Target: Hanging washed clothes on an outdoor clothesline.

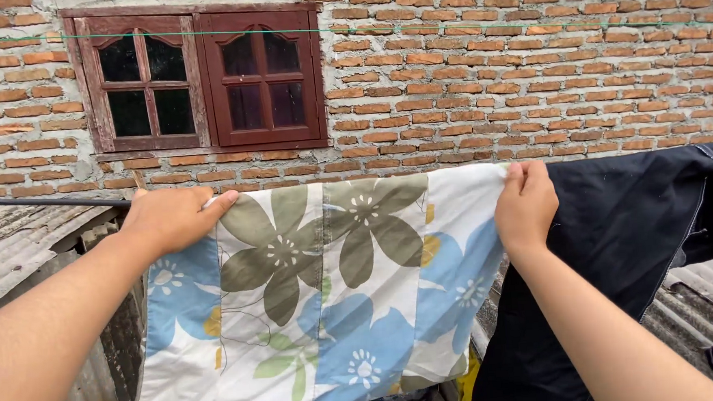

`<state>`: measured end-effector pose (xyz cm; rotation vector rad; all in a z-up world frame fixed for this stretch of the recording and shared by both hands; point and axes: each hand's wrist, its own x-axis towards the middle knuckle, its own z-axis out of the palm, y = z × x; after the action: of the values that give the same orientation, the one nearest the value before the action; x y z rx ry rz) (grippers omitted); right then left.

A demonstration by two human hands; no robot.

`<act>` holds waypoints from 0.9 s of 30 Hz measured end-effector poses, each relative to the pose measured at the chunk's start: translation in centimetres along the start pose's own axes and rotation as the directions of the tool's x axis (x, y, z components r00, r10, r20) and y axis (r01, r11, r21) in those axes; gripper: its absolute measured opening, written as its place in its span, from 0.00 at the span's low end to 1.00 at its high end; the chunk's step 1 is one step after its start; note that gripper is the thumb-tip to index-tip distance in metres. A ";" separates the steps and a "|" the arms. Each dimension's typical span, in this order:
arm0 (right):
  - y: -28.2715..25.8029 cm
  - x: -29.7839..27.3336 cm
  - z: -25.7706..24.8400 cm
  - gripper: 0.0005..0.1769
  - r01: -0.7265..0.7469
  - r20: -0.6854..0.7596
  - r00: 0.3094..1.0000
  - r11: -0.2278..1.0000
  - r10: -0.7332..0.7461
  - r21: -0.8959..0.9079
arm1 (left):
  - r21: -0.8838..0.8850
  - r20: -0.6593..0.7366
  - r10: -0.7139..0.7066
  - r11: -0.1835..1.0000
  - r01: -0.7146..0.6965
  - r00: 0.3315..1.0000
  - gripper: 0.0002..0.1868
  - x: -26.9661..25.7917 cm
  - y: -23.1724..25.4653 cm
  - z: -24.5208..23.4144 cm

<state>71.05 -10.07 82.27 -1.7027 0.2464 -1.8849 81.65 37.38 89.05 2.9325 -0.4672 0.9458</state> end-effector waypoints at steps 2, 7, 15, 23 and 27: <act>0.0 2.5 0.4 0.14 0.096 -0.016 0.995 0.993 -0.097 -0.073 | 0.005 -0.004 -0.014 1.000 0.014 1.000 0.38 -0.4 0.1 0.1; -2.5 6.2 0.5 0.12 0.084 0.300 0.953 0.926 0.033 -0.368 | -0.008 -0.054 -0.018 1.000 0.017 0.998 0.36 -1.5 0.1 0.4; 0.1 -0.7 -1.3 0.21 0.276 0.212 0.953 0.904 -0.215 -0.326 | -0.034 -0.613 0.229 0.948 -0.315 0.757 0.46 -6.8 0.8 6.1; 1.6 -27.6 -14.8 0.35 0.709 0.963 0.258 0.692 -0.079 -0.133 | 0.017 0.719 -0.065 0.997 0.076 0.692 0.39 -36.0 9.3 23.3; 4.7 -39.8 -25.8 0.35 0.537 0.982 -0.103 0.840 0.155 -0.076 | -0.026 0.942 -0.055 0.972 0.233 0.332 0.38 -54.1 15.6 27.3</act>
<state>48.42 0.94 41.85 -3.1522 -0.2606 -0.0020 50.87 34.22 34.62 2.9379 -0.2146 -0.9396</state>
